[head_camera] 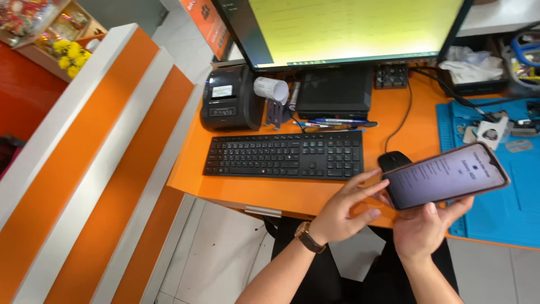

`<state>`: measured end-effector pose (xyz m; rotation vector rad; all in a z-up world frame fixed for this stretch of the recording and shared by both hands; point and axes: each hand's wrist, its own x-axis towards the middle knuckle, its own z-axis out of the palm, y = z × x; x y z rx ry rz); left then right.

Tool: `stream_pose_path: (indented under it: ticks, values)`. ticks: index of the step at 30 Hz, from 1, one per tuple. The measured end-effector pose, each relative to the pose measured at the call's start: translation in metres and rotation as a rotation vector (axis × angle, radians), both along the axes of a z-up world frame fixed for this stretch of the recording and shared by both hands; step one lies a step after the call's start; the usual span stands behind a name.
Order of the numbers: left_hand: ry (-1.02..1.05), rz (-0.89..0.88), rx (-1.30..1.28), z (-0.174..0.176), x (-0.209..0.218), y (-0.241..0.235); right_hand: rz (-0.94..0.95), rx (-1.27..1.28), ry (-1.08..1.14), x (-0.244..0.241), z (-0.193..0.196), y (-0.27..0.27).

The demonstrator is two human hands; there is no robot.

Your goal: The person interacts with multiple smartphones and a computer at a workbench. They handle a smartphone, operate a computer keyboard and mouse, and then use a prying tool to remove the back cover of a smartphone.

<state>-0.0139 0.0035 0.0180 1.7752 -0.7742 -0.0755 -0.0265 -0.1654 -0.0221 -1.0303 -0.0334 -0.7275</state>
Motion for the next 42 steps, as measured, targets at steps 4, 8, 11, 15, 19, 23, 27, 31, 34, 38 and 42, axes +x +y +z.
stream_pose_path:
  ticks: [4, 8, 11, 15, 19, 23, 27, 31, 34, 38, 42]
  values:
    - [-0.022, 0.007, -0.066, 0.004, 0.0, 0.001, 0.066, 0.035, 0.051, -0.002, 0.007, -0.001]
    - [-0.026, 0.012, -0.03, 0.004, -0.002, 0.001, 0.057, -0.011, 0.005, -0.001, 0.011, 0.002]
    - [0.012, -0.028, -0.144, 0.0, 0.002, 0.001, 0.087, -0.013, -0.023, -0.001, 0.004, 0.0]
    - [0.053, 0.006, -0.134, 0.003, 0.006, 0.006, 0.095, 0.049, 0.02, -0.001, 0.008, 0.0]
    - [0.093, -0.016, -0.201, 0.003, 0.003, 0.005, 0.088, 0.054, 0.066, -0.004, 0.002, -0.003]
    - [0.079, -0.002, -0.19, 0.001, 0.004, 0.005, 0.089, 0.042, 0.066, -0.002, 0.001, -0.002]
    - [0.13, 0.041, -0.267, 0.001, 0.009, 0.002, 0.011, 0.149, -0.004, 0.014, -0.013, 0.006]
    - [0.154, 0.095, -0.319, -0.02, 0.011, 0.001, 0.016, 0.227, -0.029, 0.016, -0.03, 0.002]
    - [0.182, 0.127, -0.369, -0.022, 0.013, -0.004, 0.065, 0.213, -0.027, 0.01, -0.013, 0.0]
    - [0.205, 0.163, -0.366, -0.019, 0.016, -0.001, 0.153, 0.178, 0.006, 0.008, 0.0, 0.003]
    - [0.344, 0.197, -0.477, -0.021, 0.021, 0.003, 0.182, 0.147, 0.033, 0.004, 0.004, 0.001]
